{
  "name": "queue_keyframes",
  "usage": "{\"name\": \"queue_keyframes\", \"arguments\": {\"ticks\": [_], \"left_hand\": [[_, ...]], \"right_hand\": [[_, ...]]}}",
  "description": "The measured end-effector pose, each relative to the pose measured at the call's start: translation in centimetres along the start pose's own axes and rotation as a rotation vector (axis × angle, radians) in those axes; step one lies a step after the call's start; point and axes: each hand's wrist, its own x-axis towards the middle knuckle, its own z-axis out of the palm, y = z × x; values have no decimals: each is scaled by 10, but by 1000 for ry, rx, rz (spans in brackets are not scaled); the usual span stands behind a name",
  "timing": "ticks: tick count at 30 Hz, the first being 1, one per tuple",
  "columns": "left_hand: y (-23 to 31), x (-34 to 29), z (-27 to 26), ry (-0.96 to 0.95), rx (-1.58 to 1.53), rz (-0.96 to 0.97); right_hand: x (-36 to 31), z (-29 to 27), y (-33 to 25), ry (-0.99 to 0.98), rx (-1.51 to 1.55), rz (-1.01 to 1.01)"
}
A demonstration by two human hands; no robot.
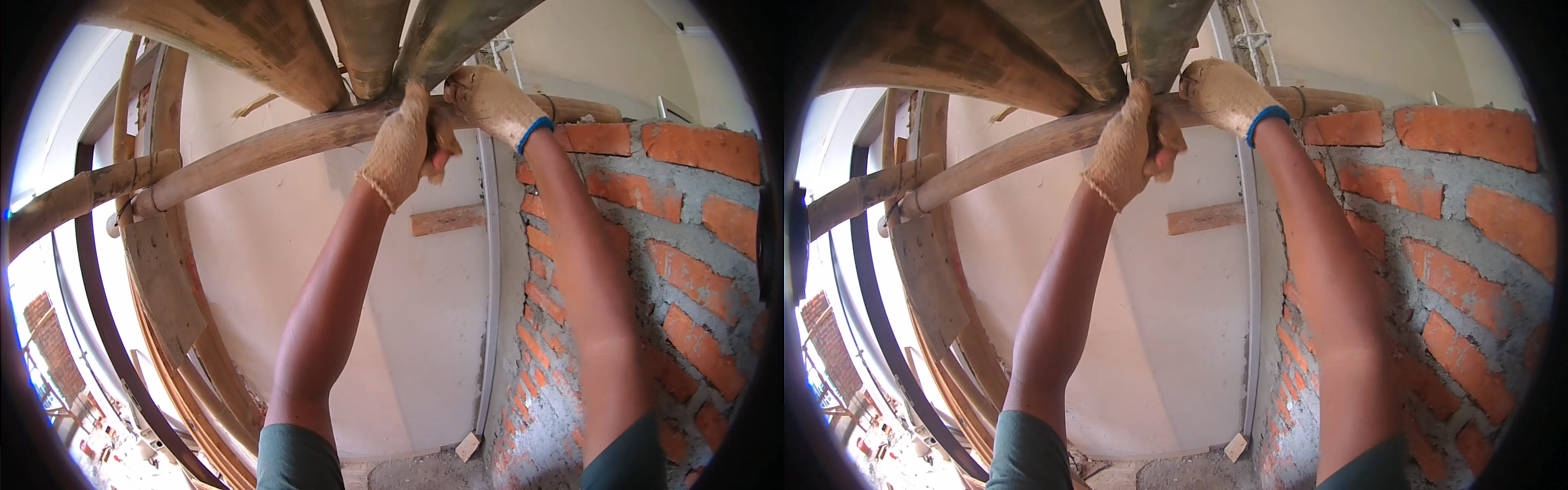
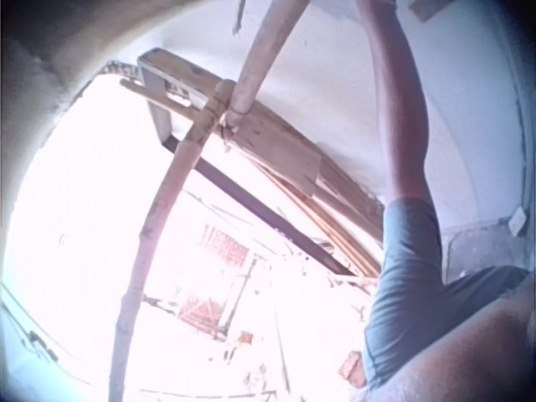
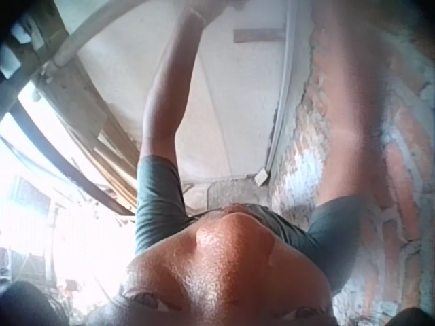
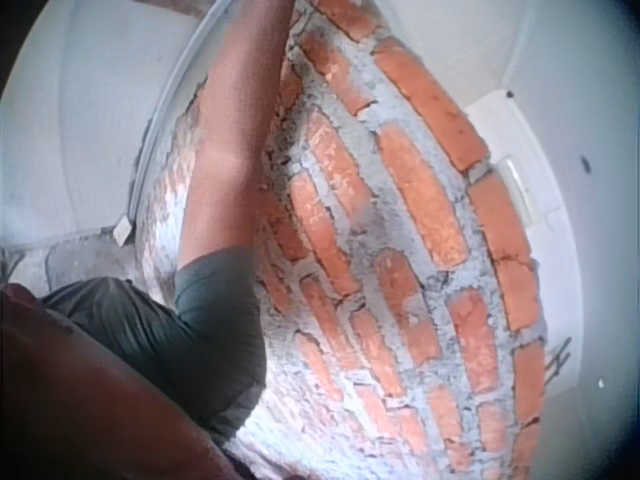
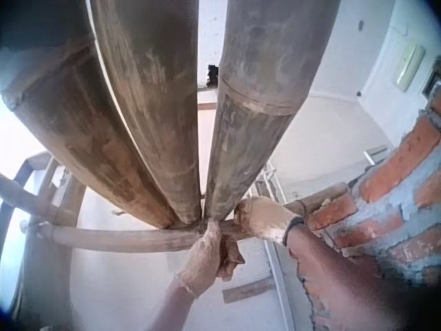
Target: The person handles a wire and ties it around bamboo poles to secure a scaffolding structure. They then use pliers to tighten the wire connections on the bamboo frame.
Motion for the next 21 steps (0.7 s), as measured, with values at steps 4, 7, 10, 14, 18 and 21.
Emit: {"name": "queue_keyframes", "arguments": {"ticks": [4,7,10,14,18,21], "left_hand": [[0,5,-5,132,-89,-21],[0,3,15,148,-353,5],[-6,13,28,111,-609,108],[-18,20,29,115,-581,156],[-25,25,12,192,-166,152],[-19,29,14,329,114,81]], "right_hand": [[28,-30,-40,-281,247,343],[14,-33,-28,-157,188,154],[12,-41,-40,-125,490,439],[9,-56,-55,-172,1045,878],[5,-31,-62,-170,840,760],[-6,-7,-64,41,392,651]]}}
